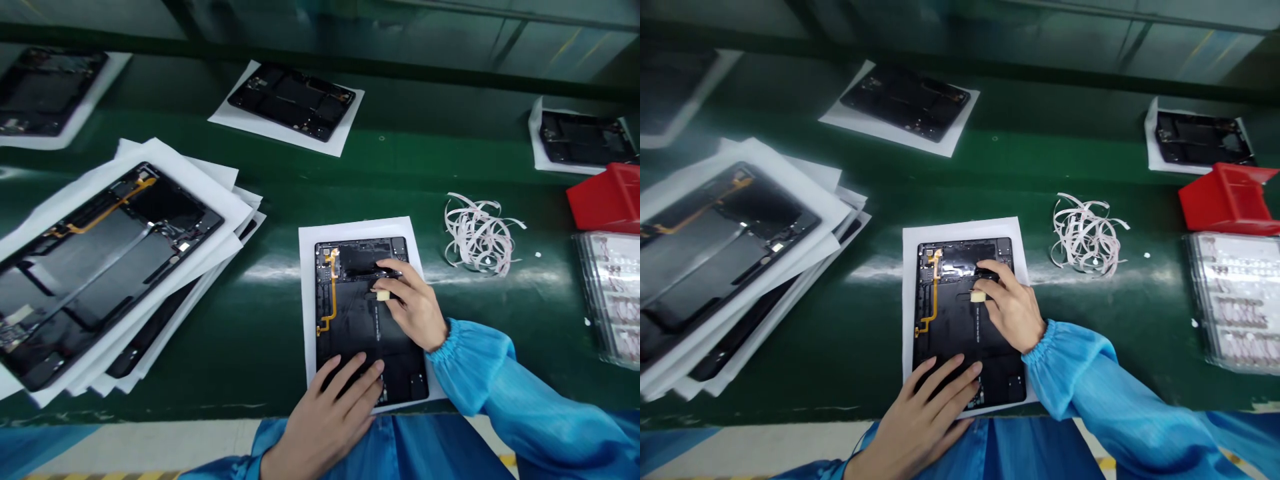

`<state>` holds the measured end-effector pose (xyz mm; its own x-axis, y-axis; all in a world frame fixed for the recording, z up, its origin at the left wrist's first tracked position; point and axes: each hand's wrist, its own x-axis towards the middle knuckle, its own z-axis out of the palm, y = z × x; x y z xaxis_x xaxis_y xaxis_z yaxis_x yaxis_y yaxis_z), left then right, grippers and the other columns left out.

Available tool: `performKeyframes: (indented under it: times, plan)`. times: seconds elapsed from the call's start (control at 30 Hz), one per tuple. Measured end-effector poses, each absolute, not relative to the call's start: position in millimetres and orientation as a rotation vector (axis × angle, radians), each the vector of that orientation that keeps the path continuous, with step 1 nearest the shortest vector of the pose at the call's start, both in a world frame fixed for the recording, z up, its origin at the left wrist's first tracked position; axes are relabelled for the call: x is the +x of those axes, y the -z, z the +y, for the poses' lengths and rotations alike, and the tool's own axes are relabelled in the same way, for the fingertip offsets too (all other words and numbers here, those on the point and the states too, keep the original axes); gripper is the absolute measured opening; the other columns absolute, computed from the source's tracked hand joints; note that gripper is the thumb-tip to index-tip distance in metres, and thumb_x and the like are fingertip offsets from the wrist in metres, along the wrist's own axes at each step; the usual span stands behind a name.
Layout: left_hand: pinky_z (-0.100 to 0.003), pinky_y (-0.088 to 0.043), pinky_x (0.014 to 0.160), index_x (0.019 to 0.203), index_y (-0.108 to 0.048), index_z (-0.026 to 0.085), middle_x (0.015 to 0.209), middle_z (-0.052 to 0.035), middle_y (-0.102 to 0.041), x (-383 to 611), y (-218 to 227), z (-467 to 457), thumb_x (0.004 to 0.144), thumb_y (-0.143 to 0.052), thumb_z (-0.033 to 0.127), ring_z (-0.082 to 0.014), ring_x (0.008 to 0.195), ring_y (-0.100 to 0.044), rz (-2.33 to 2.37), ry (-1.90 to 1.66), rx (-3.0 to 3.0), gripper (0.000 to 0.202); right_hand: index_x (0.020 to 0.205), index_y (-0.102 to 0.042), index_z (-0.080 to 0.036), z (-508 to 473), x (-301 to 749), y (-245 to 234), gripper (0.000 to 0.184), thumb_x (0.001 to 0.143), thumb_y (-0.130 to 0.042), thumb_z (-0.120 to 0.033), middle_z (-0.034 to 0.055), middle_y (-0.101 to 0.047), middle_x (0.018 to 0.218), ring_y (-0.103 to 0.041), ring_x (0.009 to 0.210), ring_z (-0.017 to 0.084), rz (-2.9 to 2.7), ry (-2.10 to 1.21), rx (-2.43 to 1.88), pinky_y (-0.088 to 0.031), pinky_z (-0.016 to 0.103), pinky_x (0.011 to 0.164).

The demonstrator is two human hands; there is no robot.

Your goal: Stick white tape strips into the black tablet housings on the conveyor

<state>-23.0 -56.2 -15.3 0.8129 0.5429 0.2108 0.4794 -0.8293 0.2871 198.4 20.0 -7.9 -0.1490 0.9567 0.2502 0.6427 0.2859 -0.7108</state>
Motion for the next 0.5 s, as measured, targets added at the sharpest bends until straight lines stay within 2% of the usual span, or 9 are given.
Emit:
performKeyframes:
  times: [0.2,0.3,0.4,0.5]
  plan:
    - [-0.039,-0.005,0.123,0.114,-0.071,0.022,0.126,-0.0003,-0.068,-23.6,9.7,-54.1,0.094,-0.058,0.047,-0.0205,0.126,-0.048,0.815,-0.458,2.740,0.035,0.105,-0.068,-0.021,20.7,197.6,8.5,0.038,0.081,-0.046,0.000,0.0077,-0.062,0.131,-0.069,0.085,0.017,-1.909,-0.563,-1.446,-0.062,0.034,0.079]
    - [-0.040,-0.005,0.121,0.126,-0.067,0.022,0.127,-0.0066,-0.066,-25.5,2.1,-49.6,0.091,-0.054,0.061,-0.0265,0.128,-0.044,0.863,-0.402,2.754,0.054,0.104,-0.068,-0.021,20.6,197.0,8.4,0.037,0.081,-0.047,0.000,0.0080,-0.062,0.130,-0.069,0.087,0.018,-1.935,-0.546,-1.461,-0.062,0.034,0.077]
    - [-0.045,-0.004,0.119,0.140,-0.056,0.022,0.138,-0.0141,-0.057,-26.6,-3.6,-43.7,0.084,-0.049,0.075,-0.0345,0.133,-0.038,0.979,-0.288,2.780,0.077,0.103,-0.067,-0.021,20.6,195.9,8.7,0.035,0.082,-0.048,-0.001,0.0085,-0.062,0.130,-0.070,0.088,0.019,-1.949,-0.520,-1.481,-0.063,0.033,0.073]
    - [-0.047,-0.005,0.118,0.146,-0.049,0.025,0.146,-0.0169,-0.049,-24.2,-5.3,-35.2,0.079,-0.047,0.081,-0.0384,0.136,-0.035,1.028,-0.244,2.801,0.087,0.111,-0.064,-0.021,20.9,194.4,9.3,0.036,0.084,-0.048,-0.003,0.0088,-0.062,0.130,-0.070,0.097,0.021,-1.911,-0.529,-1.506,-0.064,0.033,0.074]
